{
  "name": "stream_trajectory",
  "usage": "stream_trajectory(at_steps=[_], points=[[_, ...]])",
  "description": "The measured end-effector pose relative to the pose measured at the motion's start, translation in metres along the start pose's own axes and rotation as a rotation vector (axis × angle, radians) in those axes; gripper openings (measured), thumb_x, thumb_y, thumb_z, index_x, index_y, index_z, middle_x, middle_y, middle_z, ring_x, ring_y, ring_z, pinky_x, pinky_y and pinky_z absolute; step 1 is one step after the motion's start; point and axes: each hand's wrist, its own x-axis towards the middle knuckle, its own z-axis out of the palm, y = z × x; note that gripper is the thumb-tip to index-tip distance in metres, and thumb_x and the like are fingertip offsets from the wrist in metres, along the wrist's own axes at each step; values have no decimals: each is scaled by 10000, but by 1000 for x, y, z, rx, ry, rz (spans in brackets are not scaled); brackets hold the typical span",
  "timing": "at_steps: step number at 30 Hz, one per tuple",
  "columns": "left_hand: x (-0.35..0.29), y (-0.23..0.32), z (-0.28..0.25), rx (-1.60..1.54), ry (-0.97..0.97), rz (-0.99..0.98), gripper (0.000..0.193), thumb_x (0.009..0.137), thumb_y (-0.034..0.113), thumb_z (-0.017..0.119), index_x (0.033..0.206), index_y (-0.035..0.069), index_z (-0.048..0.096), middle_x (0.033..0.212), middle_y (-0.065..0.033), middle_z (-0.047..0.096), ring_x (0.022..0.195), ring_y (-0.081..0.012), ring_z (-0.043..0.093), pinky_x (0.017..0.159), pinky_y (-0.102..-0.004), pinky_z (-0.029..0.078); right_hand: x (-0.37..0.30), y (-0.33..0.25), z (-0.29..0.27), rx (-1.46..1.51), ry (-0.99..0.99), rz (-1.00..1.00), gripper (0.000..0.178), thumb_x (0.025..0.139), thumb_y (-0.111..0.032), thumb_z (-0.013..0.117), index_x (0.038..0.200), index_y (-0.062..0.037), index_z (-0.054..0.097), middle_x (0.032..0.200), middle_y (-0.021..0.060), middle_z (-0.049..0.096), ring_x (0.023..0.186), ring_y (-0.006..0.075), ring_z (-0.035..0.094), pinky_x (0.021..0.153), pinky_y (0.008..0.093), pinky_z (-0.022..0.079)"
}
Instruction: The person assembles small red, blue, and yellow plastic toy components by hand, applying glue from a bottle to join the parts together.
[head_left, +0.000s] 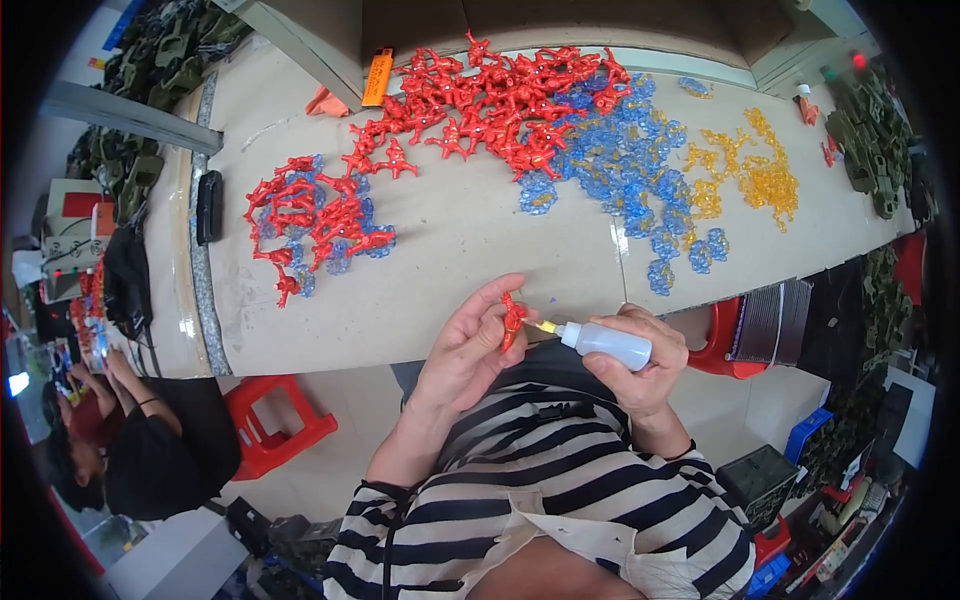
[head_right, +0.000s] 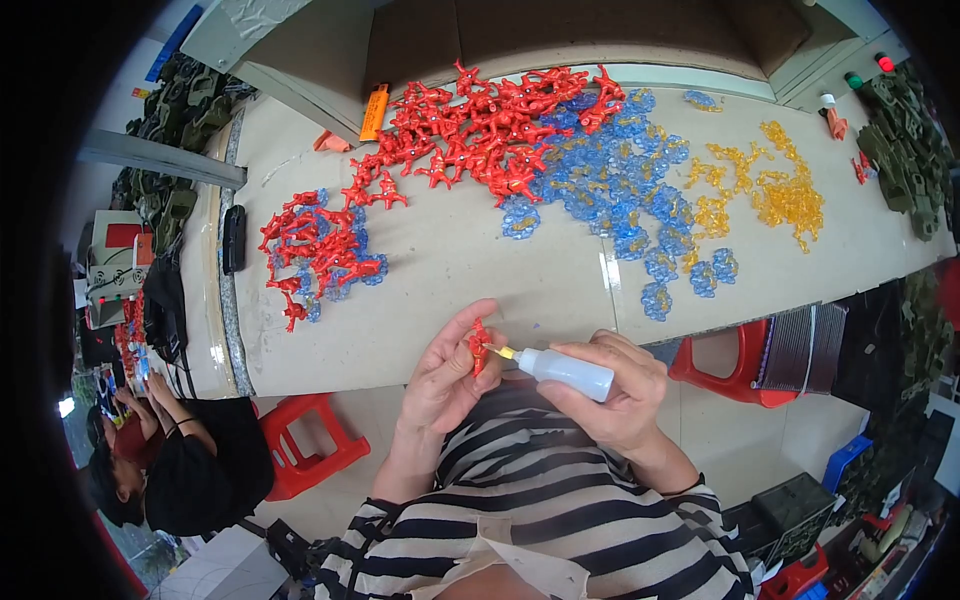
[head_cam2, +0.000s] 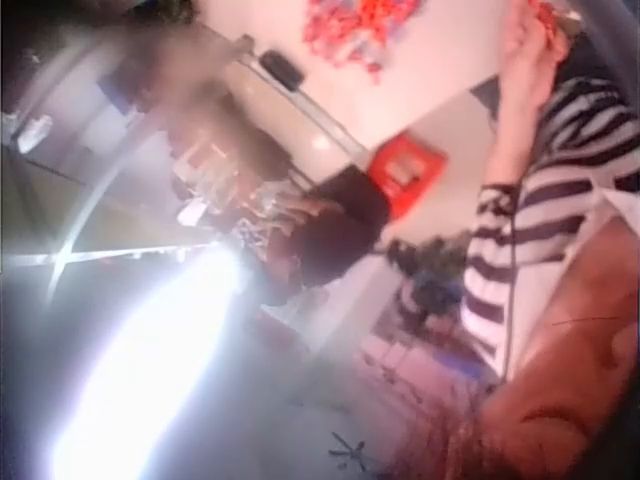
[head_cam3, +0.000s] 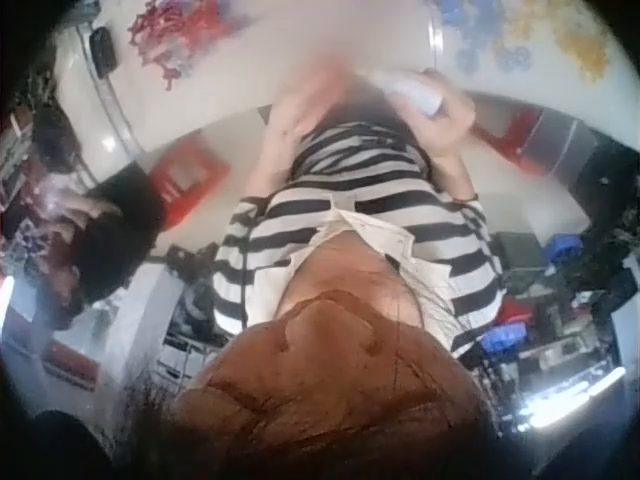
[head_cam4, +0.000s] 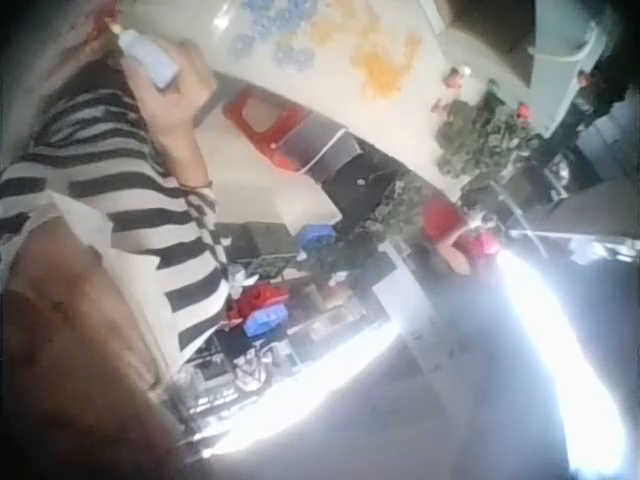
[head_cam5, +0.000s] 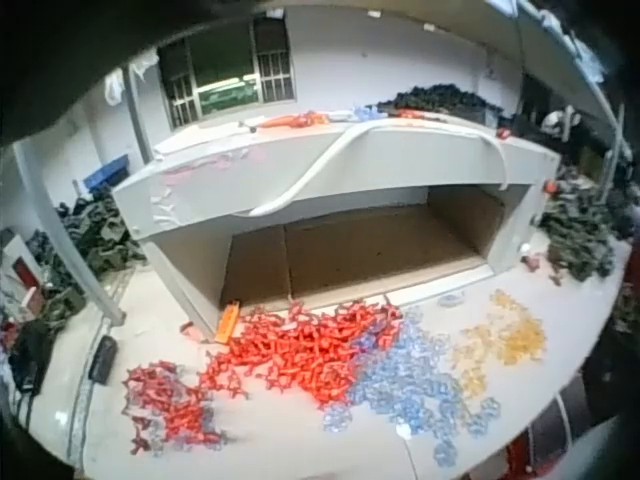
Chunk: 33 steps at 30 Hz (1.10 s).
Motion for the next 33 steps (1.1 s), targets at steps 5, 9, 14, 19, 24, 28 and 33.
stream_trajectory(at_steps=[5, 9, 14, 19, 24, 28, 33], points=[[-3, -1, -3, 4, 2, 46, 416, 896, 183, 515, 1265, 46, 381, 1025, -104, 543, 689, -114, 462, 615, -230, 372, 5, 2, 0, 118, 16, 164, 306, 631, -30, 727, 914, 35, 630, 755, 96, 617, 637, 157, 567, 587, 234, 426], [-6, -2, -4, -1, 2, 90, 291, 899, 157, 505, 1164, 58, 438, 1004, -98, 538, 706, -126, 464, 628, -242, 368, 17, 17, 17, 82, -15, 216, 304, 678, -11, 684, 972, 3, 612, 852, 105, 612, 808, 189, 570, 707, 262, 440], [-8, -3, -7, -7, 7, 94, 268, 889, 133, 519, 1140, 69, 449, 1002, -104, 542, 728, -136, 479, 648, -245, 376, 38, 32, 45, -125, -42, 85, 302, 686, -15, 681, 982, -18, 619, 902, 85, 607, 871, 187, 561, 748, 269, 439], [-12, -1, -11, -54, 74, 105, 248, 875, 99, 533, 1114, 71, 473, 1007, -117, 553, 769, -150, 506, 665, -251, 388, 38, 22, 36, -88, -44, 136, 326, 678, -36, 698, 994, -27, 620, 944, 110, 608, 897, 221, 567, 764, 296, 442], [-11, -1, -11, -55, 43, 83, 225, 877, 94, 529, 1096, 63, 490, 1009, -116, 551, 770, -158, 508, 656, -255, 394, 41, 27, -11, -781, 175, -28, 313, 710, -85, 672, 1004, 0, 610, 1067, 183, 561, 1047, 325, 484, 850, 394, 381], [-7, -2, -7, -44, 25, 59, 234, 877, 96, 529, 1104, 58, 488, 1013, -116, 553, 766, -160, 508, 645, -249, 397, 38, 26, -11, -1080, 165, 97, 305, 700, -124, 691, 977, -17, 618, 1279, 186, 391, 1194, 361, 316, 931, 442, 265], [-7, -5, -4, -39, 21, 70, 261, 861, 80, 549, 1113, 49, 487, 1023, -115, 559, 762, -159, 512, 637, -239, 398, 23, 21, 5, -856, -13, 182, 404, 663, -147, 731, 1017, -32, 574, 1215, 147, 417, 1136, 331, 354, 925, 424, 269]])
